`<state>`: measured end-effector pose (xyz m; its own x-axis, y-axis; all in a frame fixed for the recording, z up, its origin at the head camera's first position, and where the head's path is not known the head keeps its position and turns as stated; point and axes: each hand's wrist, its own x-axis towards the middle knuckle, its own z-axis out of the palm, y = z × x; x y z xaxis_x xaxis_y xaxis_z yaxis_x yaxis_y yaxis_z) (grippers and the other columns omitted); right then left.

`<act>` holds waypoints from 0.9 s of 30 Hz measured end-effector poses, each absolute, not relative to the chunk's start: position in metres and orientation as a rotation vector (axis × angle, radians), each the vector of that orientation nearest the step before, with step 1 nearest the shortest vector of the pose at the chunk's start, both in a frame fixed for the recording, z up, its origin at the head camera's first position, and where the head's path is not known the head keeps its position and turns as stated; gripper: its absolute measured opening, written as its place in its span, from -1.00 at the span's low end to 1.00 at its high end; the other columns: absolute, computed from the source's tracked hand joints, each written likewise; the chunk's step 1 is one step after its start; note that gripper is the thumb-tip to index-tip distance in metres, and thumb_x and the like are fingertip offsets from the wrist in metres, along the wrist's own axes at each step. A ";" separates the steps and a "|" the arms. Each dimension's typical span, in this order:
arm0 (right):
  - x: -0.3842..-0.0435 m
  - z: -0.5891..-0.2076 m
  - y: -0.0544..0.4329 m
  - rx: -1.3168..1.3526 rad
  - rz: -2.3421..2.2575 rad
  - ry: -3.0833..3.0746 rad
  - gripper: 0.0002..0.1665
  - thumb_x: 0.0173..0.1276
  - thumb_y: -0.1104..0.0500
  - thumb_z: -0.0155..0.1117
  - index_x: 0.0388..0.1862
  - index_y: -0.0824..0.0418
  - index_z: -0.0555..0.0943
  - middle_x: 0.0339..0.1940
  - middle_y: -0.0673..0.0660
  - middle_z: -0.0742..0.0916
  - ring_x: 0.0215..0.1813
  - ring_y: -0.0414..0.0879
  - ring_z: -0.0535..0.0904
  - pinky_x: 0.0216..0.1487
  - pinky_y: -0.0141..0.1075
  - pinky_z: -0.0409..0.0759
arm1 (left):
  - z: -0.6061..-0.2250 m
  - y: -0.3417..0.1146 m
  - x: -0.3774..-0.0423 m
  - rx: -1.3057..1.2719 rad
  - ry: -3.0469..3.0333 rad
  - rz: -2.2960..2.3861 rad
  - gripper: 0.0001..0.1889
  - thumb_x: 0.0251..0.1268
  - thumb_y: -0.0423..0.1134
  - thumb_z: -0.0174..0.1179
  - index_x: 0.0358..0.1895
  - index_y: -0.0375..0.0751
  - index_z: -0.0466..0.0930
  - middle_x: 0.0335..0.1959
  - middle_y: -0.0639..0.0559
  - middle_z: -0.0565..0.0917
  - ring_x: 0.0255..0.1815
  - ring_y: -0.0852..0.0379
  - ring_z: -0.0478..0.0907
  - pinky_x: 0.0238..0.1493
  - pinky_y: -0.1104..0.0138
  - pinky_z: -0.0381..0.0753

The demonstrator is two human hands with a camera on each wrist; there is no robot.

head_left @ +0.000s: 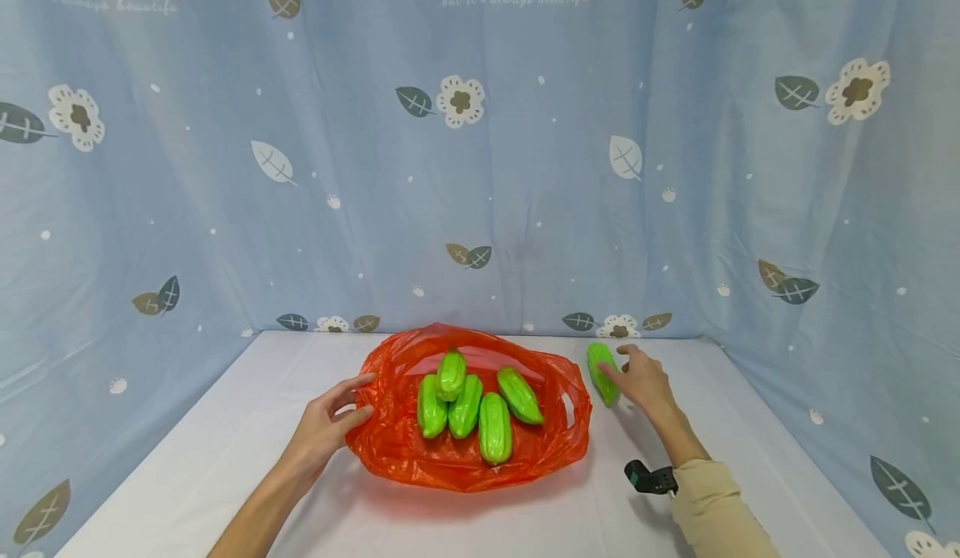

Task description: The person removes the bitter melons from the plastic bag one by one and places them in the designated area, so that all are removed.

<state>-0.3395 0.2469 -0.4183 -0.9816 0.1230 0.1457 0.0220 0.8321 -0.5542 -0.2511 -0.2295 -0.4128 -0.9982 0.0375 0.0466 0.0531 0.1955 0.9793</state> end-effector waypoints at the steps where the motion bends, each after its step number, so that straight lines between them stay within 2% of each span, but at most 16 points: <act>1: -0.340 -0.418 0.247 -0.114 0.855 -2.835 -0.26 0.38 -0.07 0.24 0.32 0.41 0.37 0.00 0.51 0.65 -0.16 0.23 0.65 -0.29 -0.06 0.69 | -0.412 -0.229 -0.251 -0.088 -2.418 -1.984 -0.42 0.33 -0.22 0.26 0.41 -0.06 0.36 0.13 -0.25 0.51 -0.07 0.17 0.69 -0.16 0.25 0.73; 11: -0.334 -0.403 0.240 -0.045 0.840 -2.786 -0.32 0.38 -0.04 0.26 0.30 0.37 0.41 0.06 0.49 0.65 -0.06 0.29 0.65 -0.21 -0.03 0.71 | -0.411 -0.230 -0.251 -0.073 -2.412 -2.008 -0.41 0.34 -0.21 0.25 0.42 -0.02 0.35 0.16 -0.24 0.49 -0.06 0.19 0.68 -0.16 0.27 0.73; 22: -0.324 -0.382 0.227 0.057 0.798 -2.717 -0.35 0.37 -0.01 0.29 0.28 0.35 0.44 -0.01 0.46 0.68 -0.11 0.27 0.68 -0.26 -0.03 0.71 | -0.411 -0.230 -0.251 -0.071 -2.413 -2.012 -0.41 0.33 -0.20 0.26 0.42 -0.02 0.35 0.16 -0.22 0.51 -0.06 0.19 0.68 -0.15 0.27 0.72; 27: -0.319 -0.370 0.216 0.067 0.796 -2.731 -0.32 0.37 -0.06 0.28 0.31 0.33 0.44 0.03 0.43 0.68 -0.02 0.26 0.66 -0.19 -0.06 0.73 | -0.411 -0.230 -0.251 -0.065 -2.418 -2.008 -0.40 0.33 -0.19 0.26 0.42 -0.01 0.34 0.18 -0.21 0.50 -0.05 0.20 0.68 -0.14 0.27 0.72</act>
